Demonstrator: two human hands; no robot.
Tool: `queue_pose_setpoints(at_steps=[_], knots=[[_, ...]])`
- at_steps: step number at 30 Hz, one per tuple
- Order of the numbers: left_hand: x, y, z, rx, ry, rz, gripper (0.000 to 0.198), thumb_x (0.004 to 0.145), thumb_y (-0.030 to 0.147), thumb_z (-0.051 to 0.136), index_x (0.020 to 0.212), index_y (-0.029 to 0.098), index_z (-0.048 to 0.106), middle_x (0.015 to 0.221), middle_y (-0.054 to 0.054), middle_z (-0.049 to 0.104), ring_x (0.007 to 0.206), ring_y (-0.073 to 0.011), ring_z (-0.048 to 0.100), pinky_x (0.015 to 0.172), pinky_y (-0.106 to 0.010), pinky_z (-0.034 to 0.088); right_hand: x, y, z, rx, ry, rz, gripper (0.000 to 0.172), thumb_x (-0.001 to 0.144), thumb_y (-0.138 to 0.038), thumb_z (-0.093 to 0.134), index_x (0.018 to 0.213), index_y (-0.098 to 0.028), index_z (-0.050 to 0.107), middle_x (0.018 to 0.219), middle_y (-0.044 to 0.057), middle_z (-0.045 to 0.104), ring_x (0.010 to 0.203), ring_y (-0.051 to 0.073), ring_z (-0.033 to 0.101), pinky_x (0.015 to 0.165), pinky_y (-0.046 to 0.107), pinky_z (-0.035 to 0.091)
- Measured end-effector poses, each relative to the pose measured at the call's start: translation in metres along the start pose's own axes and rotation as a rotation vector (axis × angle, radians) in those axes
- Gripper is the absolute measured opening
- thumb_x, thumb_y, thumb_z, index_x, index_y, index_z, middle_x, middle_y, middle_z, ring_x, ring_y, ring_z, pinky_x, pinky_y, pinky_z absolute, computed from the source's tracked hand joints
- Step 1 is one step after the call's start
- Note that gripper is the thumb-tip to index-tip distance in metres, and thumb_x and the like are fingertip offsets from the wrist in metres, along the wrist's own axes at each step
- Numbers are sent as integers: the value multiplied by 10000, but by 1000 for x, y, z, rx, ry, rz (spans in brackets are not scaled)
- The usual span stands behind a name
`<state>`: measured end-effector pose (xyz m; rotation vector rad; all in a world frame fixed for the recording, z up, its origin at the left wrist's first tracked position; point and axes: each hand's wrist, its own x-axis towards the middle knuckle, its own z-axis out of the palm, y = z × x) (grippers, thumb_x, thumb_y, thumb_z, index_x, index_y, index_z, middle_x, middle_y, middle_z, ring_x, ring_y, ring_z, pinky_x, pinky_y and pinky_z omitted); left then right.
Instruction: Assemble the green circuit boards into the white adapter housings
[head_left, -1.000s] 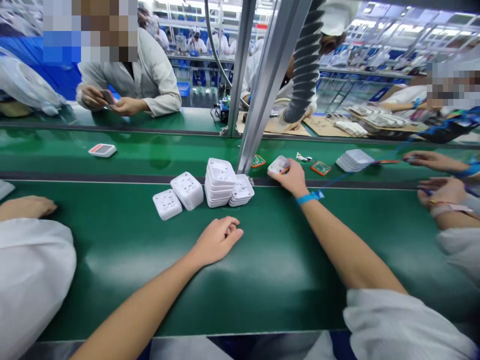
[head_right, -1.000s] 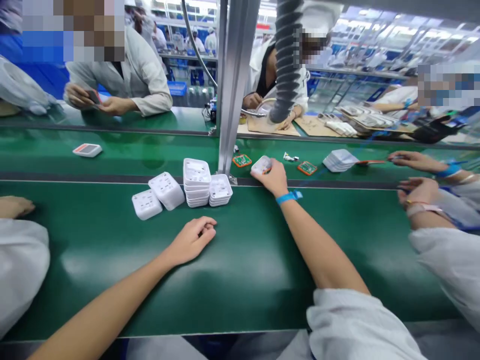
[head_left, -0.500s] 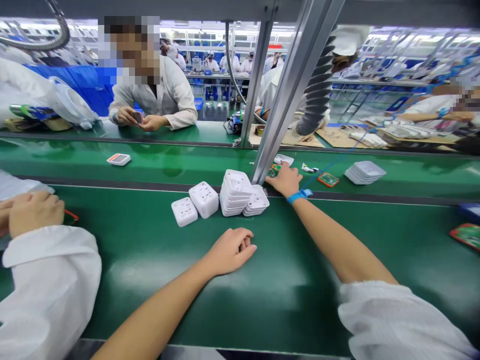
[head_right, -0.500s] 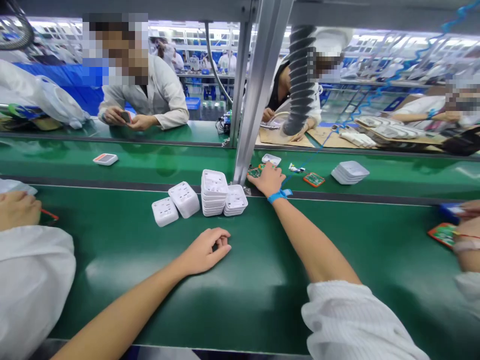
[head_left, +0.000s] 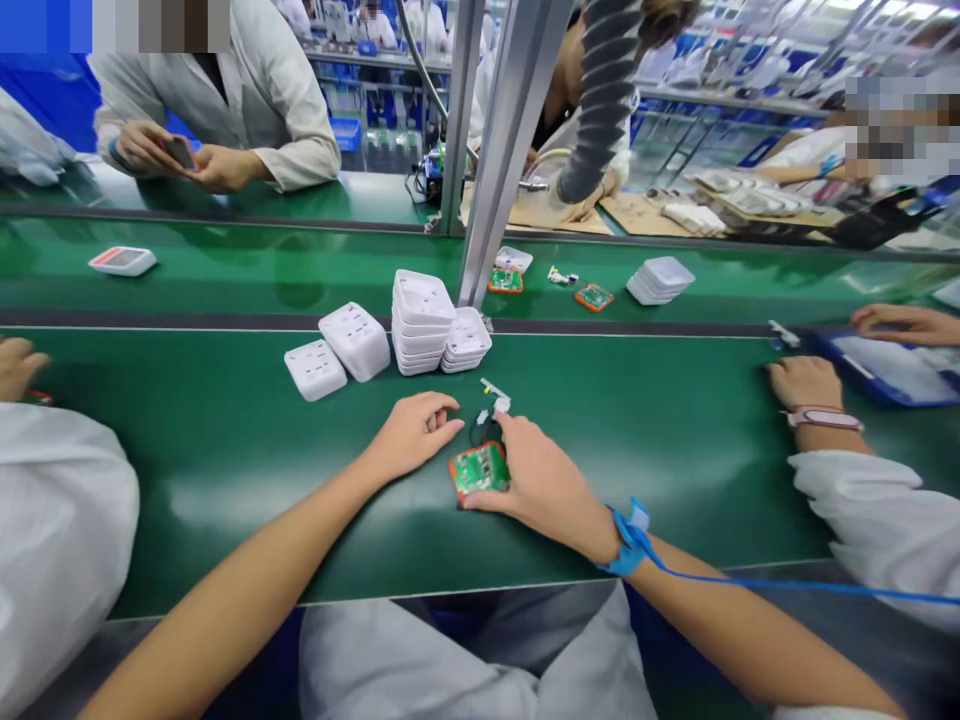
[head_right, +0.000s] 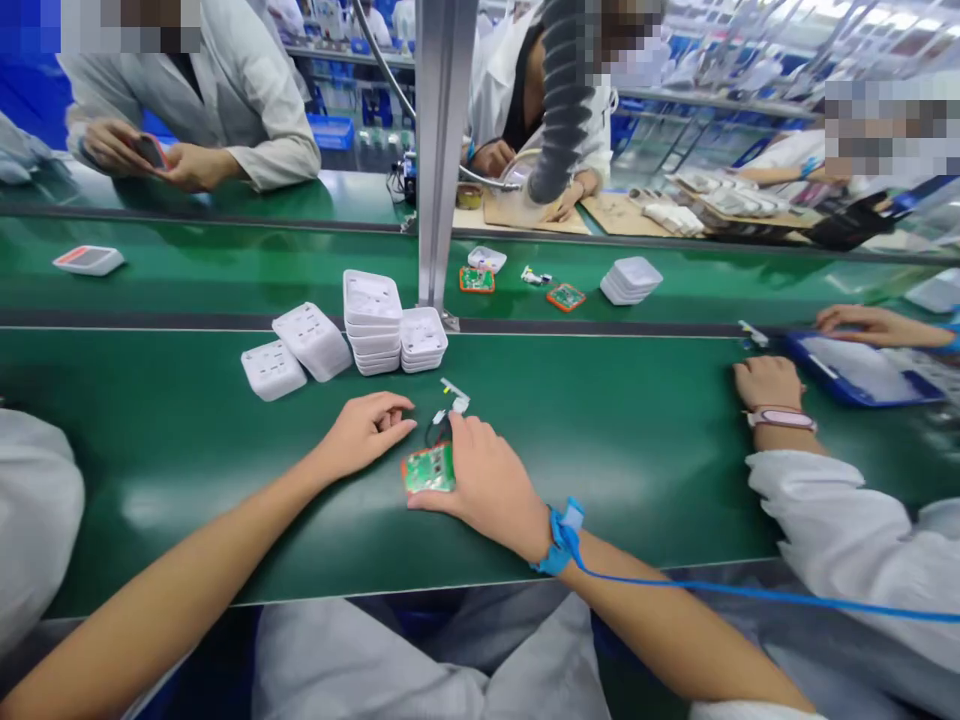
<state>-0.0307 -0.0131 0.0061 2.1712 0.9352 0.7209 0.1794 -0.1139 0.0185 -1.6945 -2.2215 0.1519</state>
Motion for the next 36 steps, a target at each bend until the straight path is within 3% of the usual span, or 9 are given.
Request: queue_pose_setpoints(at_steps=[4,8,13,17,20,24,29,33,36], knots=[[-4,4,3,147,-118,47,252,868,434,729,926,189,740,843,-21,635,752,-158,601,744,-303,429,15,4,5,42,5,58,544,1011,-538,443,1337,-116,548,1080,170,601,1000,322,591,863,484,514],[-10,9,-3,187,-197,75,290,930,472,652,974,196,728,909,-32,670,820,-173,620,837,-342,393,27,17,15,193,-12,-9,340,1020,-420,487,1193,-192,673,1078,121,606,1024,279,558,900,454,465],[-10,10,-25,91,-445,201,281,932,390,631,1167,240,671,1172,-63,667,1066,-218,618,1007,-383,345,21,20,10,299,-34,-57,382,946,-537,608,1131,-212,684,1112,109,599,1052,267,526,919,446,407],[-9,7,-32,142,-539,277,246,922,340,646,1161,312,693,1163,-53,607,1074,-227,576,1020,-397,317,19,20,4,311,-135,-115,337,938,-546,625,1035,-227,671,1142,96,622,1075,269,507,903,431,358],[-8,5,-30,135,-548,263,178,943,372,639,1087,288,701,1122,-52,596,1054,-221,567,1008,-391,306,21,24,4,387,-162,-129,256,951,-469,640,954,-213,624,1076,71,652,1022,237,536,882,391,360],[-7,4,-29,78,-554,246,167,940,391,652,919,228,680,1118,-51,630,1054,-216,579,1008,-386,285,22,28,1,470,-182,-193,160,968,-357,630,943,-200,606,878,30,666,793,172,572,744,310,411],[-6,8,-32,-38,-564,188,138,937,353,644,936,215,648,1036,-29,725,983,-193,613,1007,-376,286,20,29,-14,579,-114,-267,175,985,-332,604,1103,-223,676,955,41,713,763,149,625,716,288,473],[-7,10,-33,-126,-485,123,110,894,302,672,905,197,640,939,-7,725,871,-157,618,1006,-366,317,20,27,-23,764,-119,-280,228,954,-414,640,1012,-204,707,960,60,711,793,157,650,729,291,517],[-9,8,-29,-180,-379,70,143,867,307,695,920,187,638,865,-4,685,804,-144,591,910,-336,399,21,26,-18,680,-97,-178,212,987,-367,590,1004,-187,702,848,40,675,747,150,619,690,285,490]])
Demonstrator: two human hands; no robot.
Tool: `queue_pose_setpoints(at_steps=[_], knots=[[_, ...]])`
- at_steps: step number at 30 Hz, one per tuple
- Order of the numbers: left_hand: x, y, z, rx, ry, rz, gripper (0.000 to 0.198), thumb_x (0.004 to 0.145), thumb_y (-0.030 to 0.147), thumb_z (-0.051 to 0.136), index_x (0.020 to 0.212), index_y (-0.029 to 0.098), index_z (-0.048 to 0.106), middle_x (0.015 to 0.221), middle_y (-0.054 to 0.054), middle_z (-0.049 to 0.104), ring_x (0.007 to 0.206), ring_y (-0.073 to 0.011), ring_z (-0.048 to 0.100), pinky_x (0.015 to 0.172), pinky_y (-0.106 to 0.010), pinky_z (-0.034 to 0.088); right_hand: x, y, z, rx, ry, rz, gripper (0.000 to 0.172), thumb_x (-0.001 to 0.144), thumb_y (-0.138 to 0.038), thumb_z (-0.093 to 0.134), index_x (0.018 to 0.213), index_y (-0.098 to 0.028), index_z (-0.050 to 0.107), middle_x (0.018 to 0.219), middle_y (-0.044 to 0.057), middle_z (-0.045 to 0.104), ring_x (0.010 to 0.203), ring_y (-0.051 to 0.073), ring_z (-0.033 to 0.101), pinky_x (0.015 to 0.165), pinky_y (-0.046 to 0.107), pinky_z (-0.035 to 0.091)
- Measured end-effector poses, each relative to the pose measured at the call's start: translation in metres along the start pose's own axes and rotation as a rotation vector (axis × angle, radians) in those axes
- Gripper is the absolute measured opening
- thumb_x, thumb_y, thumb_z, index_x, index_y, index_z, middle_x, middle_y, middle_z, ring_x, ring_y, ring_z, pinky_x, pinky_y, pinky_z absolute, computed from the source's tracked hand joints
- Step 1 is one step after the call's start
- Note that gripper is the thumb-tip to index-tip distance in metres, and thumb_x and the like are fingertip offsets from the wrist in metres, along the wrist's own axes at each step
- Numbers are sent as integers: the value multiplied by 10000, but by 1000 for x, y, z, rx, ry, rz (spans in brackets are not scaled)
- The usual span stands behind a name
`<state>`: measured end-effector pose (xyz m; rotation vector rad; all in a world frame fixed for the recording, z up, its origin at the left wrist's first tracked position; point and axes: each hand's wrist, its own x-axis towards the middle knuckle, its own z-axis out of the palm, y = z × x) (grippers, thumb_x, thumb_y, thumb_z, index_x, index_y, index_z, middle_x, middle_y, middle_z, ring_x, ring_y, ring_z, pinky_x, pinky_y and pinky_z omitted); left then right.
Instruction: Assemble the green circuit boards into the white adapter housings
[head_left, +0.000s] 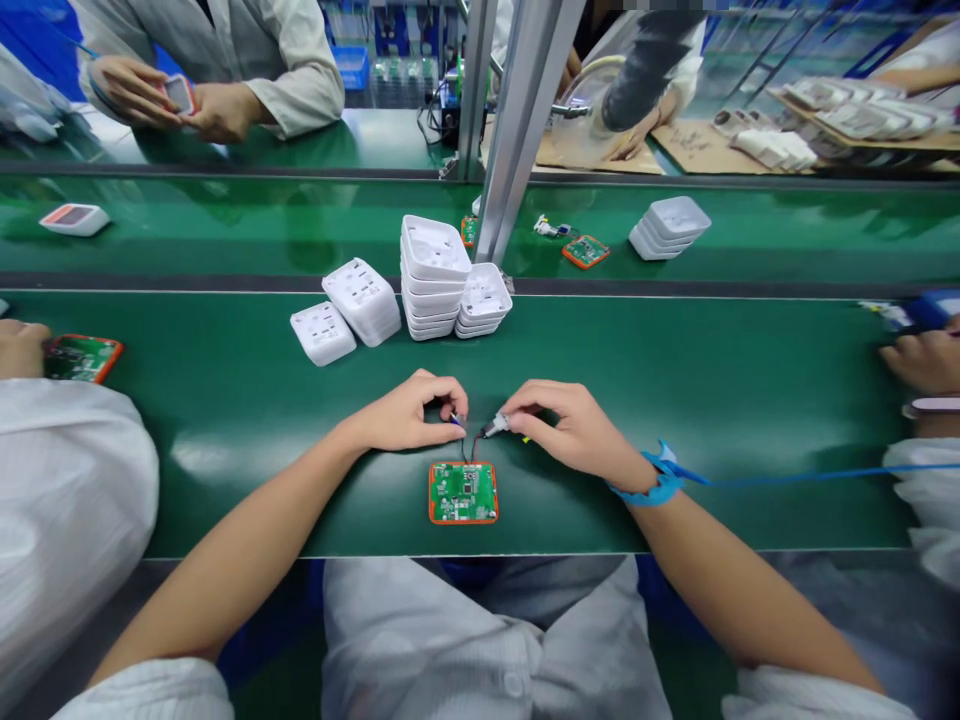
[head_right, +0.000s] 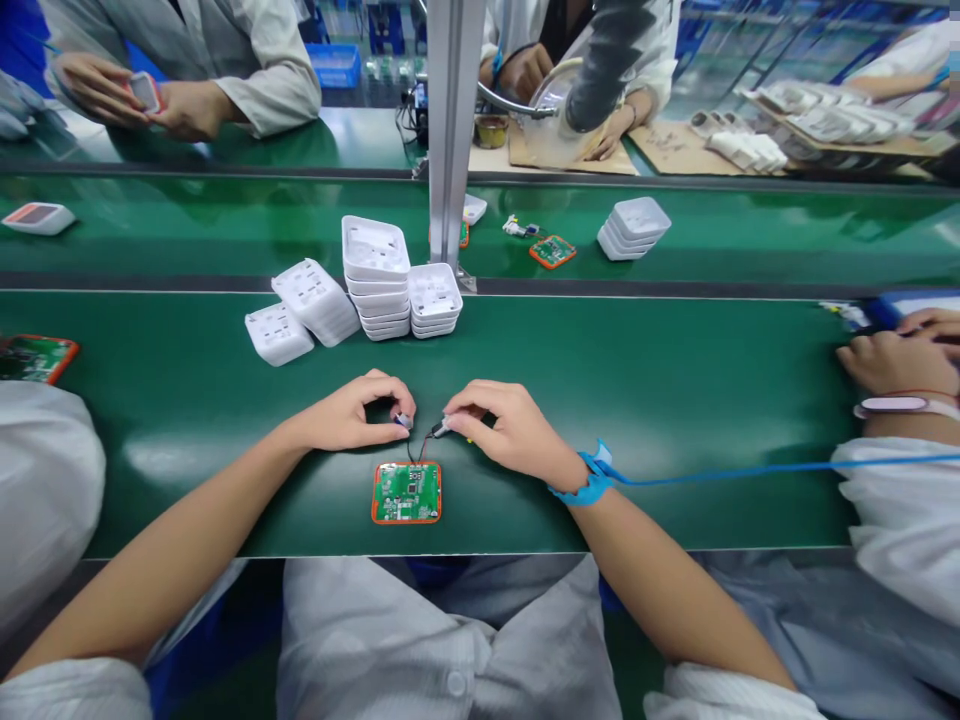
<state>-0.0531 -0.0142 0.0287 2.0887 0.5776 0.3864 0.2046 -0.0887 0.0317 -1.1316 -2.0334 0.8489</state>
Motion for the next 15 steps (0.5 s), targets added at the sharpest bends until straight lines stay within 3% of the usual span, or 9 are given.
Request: queue_pose_setpoints(at_steps=[3,6,9,12,15], knots=[[0,-3,5,-104,84,-17,246,855,326,699,1032,181,608,874,-10,660,745,-130,577,771,-296,455,0,7,6,-167,16,46,291,960,-334,637,1192,-160,659,793,18,588,699,152,548,660,294,462],[1,-5,10,-179,122,-44,329,841,313,713,1104,182,565,908,-13,663,707,-110,571,733,-280,479,-1,11,7,-237,-18,31,413,939,-292,654,1324,-154,600,981,76,584,804,177,570,710,319,495],[2,-5,12,-187,165,-56,320,818,305,744,1065,173,590,864,-5,658,689,-105,570,699,-264,478,-2,10,5,-296,-81,26,260,956,-232,608,1201,-162,660,1199,129,557,935,194,602,809,349,523],[4,-5,12,-131,172,-37,214,814,309,762,936,159,670,709,20,621,652,-109,566,677,-256,465,-2,7,5,-423,-87,-43,143,970,-174,566,1064,-162,673,1159,119,609,997,222,590,879,389,509],[5,-6,11,-114,155,1,168,837,316,746,879,155,720,723,-4,658,642,-109,570,678,-259,471,-3,5,9,-619,39,-185,134,971,-140,543,1002,-179,667,1101,107,675,963,243,574,827,409,491]])
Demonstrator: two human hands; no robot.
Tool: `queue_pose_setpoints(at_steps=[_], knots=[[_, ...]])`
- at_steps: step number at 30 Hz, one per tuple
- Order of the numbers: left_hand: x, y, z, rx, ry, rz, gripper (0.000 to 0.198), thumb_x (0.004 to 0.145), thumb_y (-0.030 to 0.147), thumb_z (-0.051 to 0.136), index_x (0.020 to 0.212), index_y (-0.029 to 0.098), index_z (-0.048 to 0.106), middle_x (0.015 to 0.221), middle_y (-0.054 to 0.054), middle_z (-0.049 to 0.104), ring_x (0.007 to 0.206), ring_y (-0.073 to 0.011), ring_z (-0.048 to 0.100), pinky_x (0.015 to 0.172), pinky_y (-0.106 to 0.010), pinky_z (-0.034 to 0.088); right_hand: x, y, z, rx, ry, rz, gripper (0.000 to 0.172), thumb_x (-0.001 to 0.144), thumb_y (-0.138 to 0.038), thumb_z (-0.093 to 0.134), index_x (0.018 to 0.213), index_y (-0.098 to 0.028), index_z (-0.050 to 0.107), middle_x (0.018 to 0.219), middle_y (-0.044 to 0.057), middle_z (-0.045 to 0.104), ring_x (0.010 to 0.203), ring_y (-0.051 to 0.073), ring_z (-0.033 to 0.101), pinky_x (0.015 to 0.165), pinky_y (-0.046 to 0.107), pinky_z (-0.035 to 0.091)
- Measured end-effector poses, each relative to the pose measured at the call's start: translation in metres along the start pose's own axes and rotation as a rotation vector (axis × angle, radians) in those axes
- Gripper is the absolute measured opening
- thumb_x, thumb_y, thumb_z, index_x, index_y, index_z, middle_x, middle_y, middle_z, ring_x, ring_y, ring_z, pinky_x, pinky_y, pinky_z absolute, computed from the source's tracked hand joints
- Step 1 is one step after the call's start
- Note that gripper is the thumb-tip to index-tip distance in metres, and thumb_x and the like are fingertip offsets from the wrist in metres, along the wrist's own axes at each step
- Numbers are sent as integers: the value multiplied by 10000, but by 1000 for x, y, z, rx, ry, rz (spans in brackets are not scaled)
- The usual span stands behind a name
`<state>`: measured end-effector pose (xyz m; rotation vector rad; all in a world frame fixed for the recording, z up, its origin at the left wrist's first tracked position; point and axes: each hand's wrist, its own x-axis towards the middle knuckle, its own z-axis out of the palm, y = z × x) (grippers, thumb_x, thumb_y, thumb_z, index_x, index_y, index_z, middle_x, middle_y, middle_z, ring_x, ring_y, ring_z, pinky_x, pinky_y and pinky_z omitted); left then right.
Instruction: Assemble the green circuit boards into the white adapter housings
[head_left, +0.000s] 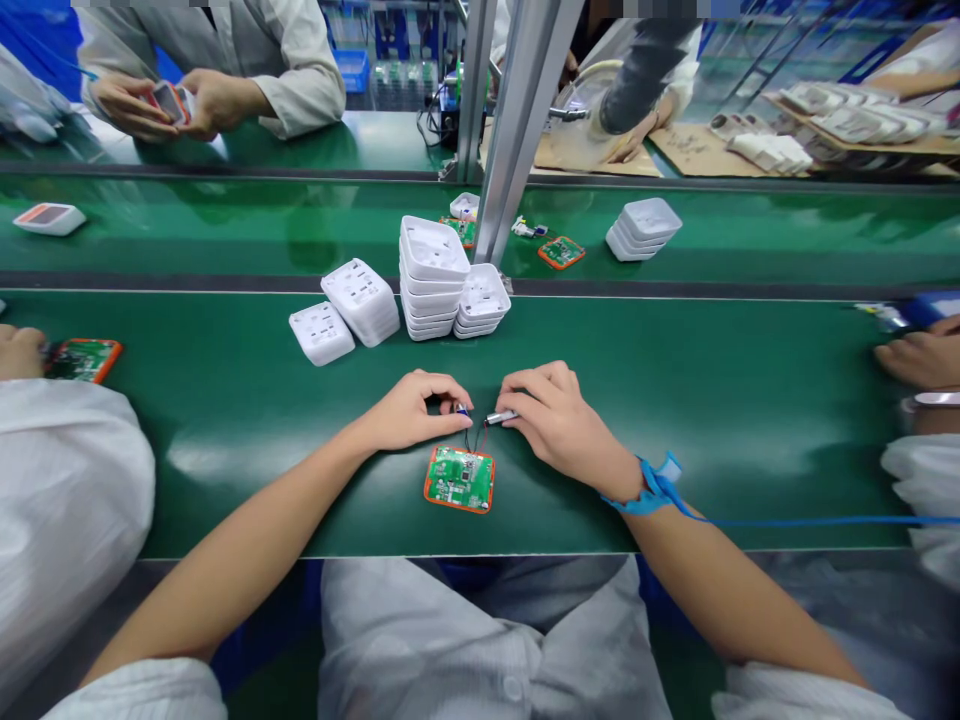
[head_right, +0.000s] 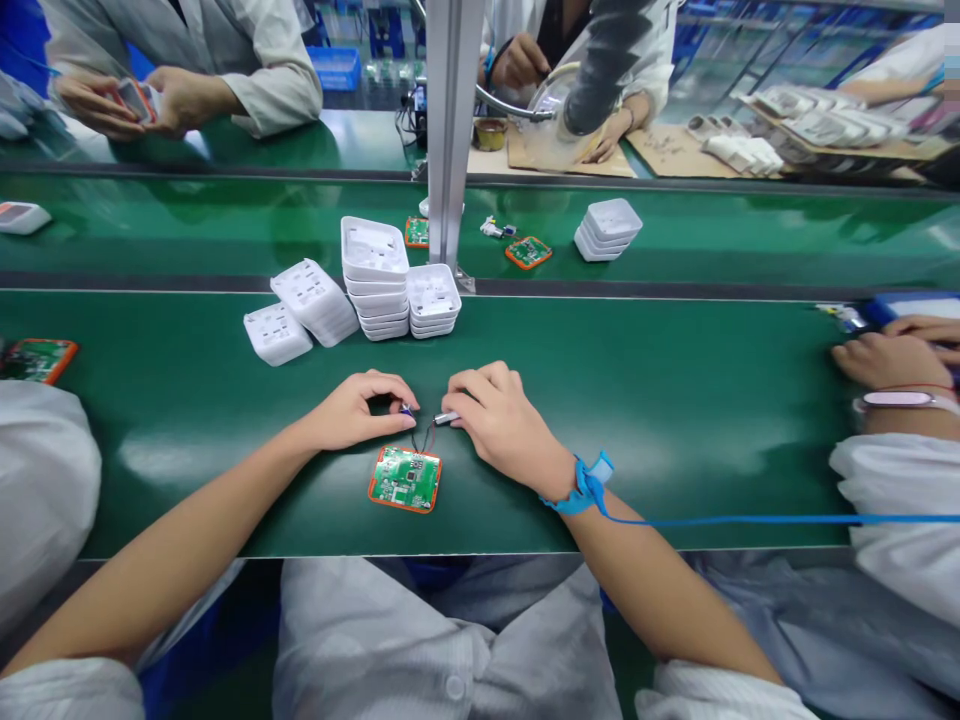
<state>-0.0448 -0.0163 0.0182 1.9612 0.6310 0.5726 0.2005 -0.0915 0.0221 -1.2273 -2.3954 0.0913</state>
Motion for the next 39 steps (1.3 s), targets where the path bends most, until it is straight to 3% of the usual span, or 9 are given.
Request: queue_pose_setpoints(at_steps=[3,6,10,13,15,18,25,31,39], knots=[[1,-1,0,-31,2,20,156,861,307,718,903,158,728,851,-41,717,703,-124,611,716,-270,495,-1,-3,3,-60,131,-79,215,965,-71,492,1021,-187,664,1102,99,711,884,208,608,774,374,504],[1,-1,1,-60,-3,13,142,885,292,685,937,165,722,944,-62,752,827,-161,670,804,-298,514,0,-7,5,108,168,-62,220,938,-65,513,1065,-186,645,1158,111,708,1006,220,655,858,379,542],[0,-1,8,-123,39,-74,213,881,340,697,1006,178,639,886,-48,749,830,-176,687,792,-308,512,7,-9,11,412,294,108,62,920,-156,613,947,-211,628,970,67,692,976,214,672,861,375,560],[-2,-3,14,-209,92,-143,335,885,375,684,1115,211,505,869,-24,729,821,-180,684,754,-305,505,11,-5,22,521,389,271,181,941,-187,612,1119,-217,628,1081,76,620,862,174,667,791,361,571],[-2,-3,18,-170,111,-131,293,928,359,608,1143,221,464,873,-16,712,832,-177,670,772,-315,496,12,0,30,645,365,319,281,954,-213,605,1235,-227,612,1200,96,565,878,162,671,777,347,581],[-2,-2,20,-36,124,-77,270,959,301,523,1202,221,438,892,-11,681,851,-174,640,849,-346,472,15,3,36,743,279,313,165,947,-237,630,1098,-227,695,1141,78,608,995,187,658,826,337,568],[-4,1,24,69,29,-41,350,970,354,520,1264,222,384,862,14,649,700,-155,547,837,-353,413,18,-4,28,676,227,228,77,937,-166,609,919,-203,674,971,53,654,922,178,627,817,334,511],[-2,7,18,191,-101,-77,326,953,315,540,1224,229,379,916,17,724,878,-204,617,1006,-426,305,17,-7,29,623,213,166,123,922,-110,588,900,-194,674,951,50,659,880,160,623,784,299,505],[-1,6,20,102,-142,-114,378,850,165,577,1133,238,338,877,18,735,944,-229,633,1008,-453,312,18,-9,26,583,132,83,194,955,-138,533,851,-208,681,941,51,663,859,158,625,779,300,520]])
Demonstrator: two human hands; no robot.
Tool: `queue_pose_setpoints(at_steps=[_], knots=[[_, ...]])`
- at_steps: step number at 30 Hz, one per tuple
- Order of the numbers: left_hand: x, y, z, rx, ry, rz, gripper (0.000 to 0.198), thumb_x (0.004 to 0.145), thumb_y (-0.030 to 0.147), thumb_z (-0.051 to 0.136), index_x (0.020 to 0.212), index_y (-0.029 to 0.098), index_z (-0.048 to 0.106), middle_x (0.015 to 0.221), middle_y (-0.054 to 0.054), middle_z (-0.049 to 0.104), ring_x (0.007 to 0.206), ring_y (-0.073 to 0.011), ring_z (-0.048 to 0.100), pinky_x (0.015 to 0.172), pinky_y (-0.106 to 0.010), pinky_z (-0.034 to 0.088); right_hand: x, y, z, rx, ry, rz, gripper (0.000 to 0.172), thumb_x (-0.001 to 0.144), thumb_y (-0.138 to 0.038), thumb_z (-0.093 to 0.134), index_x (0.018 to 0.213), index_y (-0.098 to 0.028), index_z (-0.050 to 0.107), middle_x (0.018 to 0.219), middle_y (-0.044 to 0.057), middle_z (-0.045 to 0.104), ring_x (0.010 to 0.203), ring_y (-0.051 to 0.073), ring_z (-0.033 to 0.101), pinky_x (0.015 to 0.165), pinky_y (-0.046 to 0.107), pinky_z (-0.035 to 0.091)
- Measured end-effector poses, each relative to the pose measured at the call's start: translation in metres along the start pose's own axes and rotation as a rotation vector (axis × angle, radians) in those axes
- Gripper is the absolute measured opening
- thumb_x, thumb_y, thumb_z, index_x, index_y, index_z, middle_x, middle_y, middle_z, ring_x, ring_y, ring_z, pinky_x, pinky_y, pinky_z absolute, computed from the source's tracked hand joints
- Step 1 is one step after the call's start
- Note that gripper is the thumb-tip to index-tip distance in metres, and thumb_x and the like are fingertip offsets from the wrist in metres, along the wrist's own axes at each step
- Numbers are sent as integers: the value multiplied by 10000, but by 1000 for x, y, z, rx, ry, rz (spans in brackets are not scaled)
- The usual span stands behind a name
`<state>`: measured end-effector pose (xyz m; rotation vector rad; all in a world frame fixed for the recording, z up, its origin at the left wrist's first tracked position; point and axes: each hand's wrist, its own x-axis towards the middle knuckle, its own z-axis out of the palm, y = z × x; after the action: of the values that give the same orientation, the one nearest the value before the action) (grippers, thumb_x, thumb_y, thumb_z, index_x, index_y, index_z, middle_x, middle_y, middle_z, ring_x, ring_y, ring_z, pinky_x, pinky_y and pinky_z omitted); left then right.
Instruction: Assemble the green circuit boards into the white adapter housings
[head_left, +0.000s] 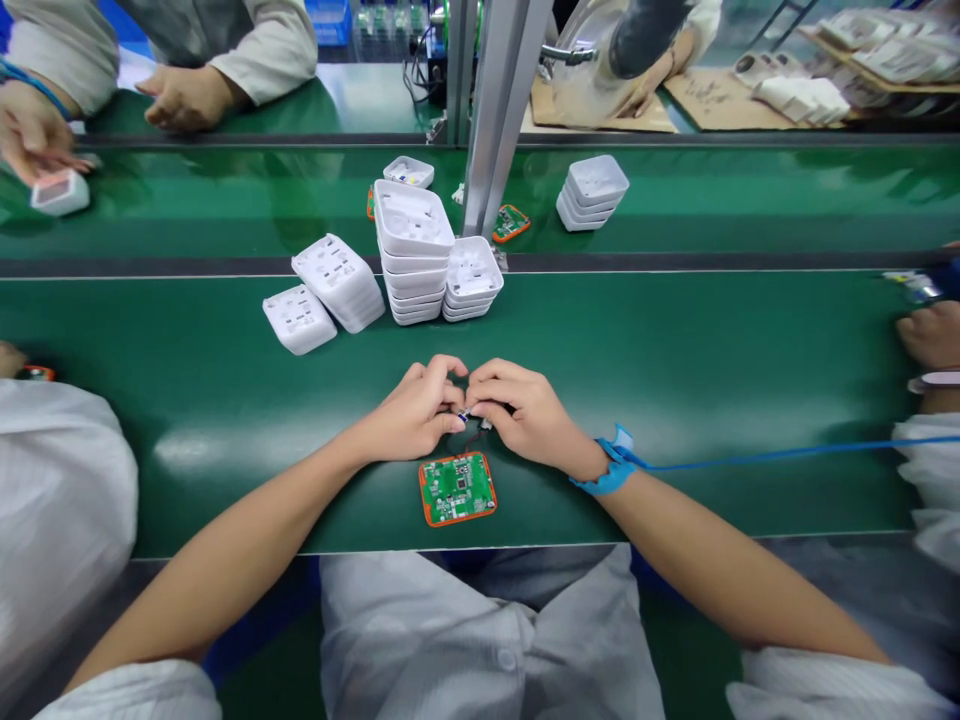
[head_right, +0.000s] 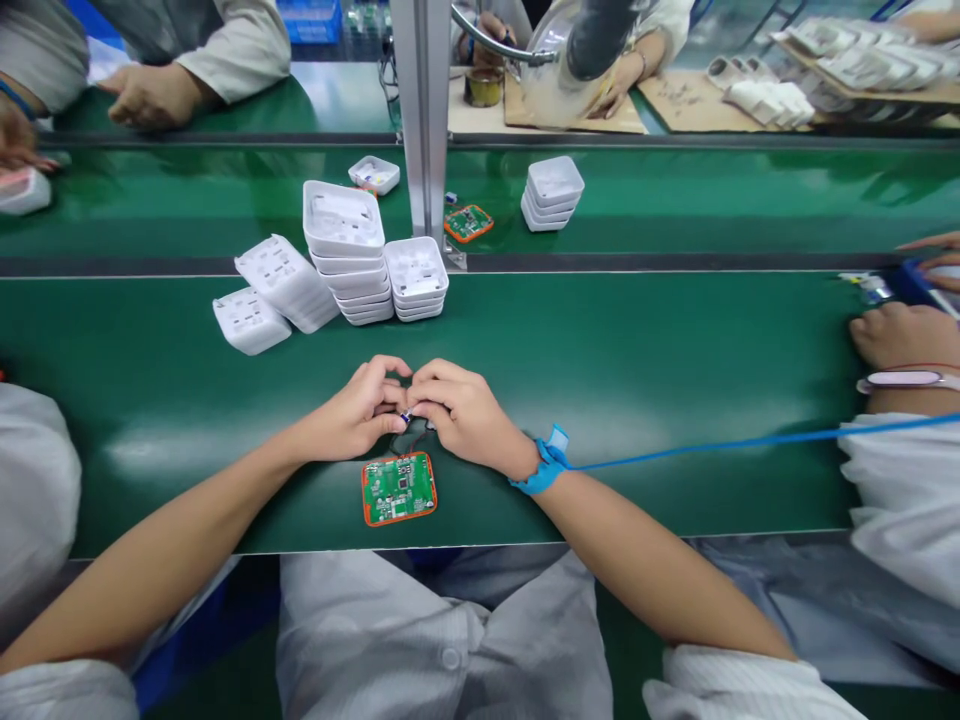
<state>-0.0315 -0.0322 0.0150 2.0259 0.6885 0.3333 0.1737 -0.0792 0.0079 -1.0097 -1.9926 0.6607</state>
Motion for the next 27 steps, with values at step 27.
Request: queue_pose_setpoints(at_steps=[27], knots=[[-33,-31,-75,698,1198,-32,233,941,427,554,982,212,636,751,-61,633,806,-258,585,877,-445,440,-17,10,-32,-835,98,266,317,944,-447,617,1094,-182,708,971,119,566,799,247,562,688,369,456]])
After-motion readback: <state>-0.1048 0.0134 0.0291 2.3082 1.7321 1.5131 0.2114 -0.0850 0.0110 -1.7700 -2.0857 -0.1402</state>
